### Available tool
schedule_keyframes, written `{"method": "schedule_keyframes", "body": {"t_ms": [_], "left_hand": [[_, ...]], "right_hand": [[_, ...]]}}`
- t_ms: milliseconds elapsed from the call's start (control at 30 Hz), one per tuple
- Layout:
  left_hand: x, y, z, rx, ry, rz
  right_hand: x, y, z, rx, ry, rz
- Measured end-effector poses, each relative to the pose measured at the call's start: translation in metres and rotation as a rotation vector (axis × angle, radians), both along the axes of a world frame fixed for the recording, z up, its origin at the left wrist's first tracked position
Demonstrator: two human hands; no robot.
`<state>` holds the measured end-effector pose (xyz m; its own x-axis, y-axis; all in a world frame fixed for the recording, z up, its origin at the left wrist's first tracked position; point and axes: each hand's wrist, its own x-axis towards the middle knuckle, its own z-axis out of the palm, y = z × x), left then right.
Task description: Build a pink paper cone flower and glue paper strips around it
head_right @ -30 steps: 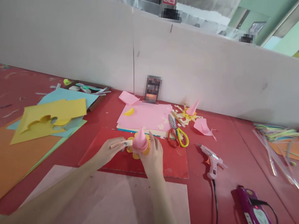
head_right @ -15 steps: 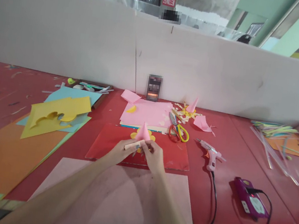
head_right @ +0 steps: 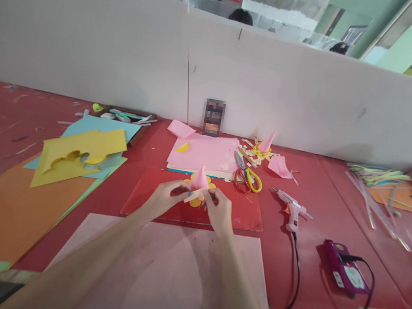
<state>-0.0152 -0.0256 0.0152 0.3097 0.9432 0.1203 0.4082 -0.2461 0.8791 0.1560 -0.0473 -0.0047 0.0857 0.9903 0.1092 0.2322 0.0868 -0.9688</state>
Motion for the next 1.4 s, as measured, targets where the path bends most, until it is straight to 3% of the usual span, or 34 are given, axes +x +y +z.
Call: {"method": "schedule_keyframes", "body": {"t_ms": [300, 500, 633, 867, 967, 1167, 1400], "left_hand": [[-0.021, 0.012, 0.002, -0.028, 0.111, -0.117], [-0.020, 0.009, 0.002, -0.086, 0.144, -0.144], [-0.029, 0.011, 0.008, -0.088, 0.179, -0.097], [-0.048, 0.018, 0.006, -0.139, 0.346, 0.212], [-0.048, 0.017, 0.001, -0.210, 0.410, 0.205], [-0.051, 0.017, -0.002, -0.236, 0.470, 0.118], [-0.054, 0.020, -0.004, -0.195, 0.489, 0.133]], "right_hand": [[-0.010, -0.004, -0.002, -0.019, -0.019, 0.127], [-0.013, -0.005, 0.000, -0.030, -0.035, 0.138], [-0.013, -0.005, -0.003, -0.039, -0.030, 0.121], [-0.004, -0.001, -0.005, 0.014, -0.119, -0.035], [0.000, 0.001, -0.007, 0.090, -0.206, -0.062], [-0.001, 0.001, -0.015, 0.114, -0.470, 0.028], [-0.008, -0.005, -0.009, 0.095, -0.417, 0.135]]}}
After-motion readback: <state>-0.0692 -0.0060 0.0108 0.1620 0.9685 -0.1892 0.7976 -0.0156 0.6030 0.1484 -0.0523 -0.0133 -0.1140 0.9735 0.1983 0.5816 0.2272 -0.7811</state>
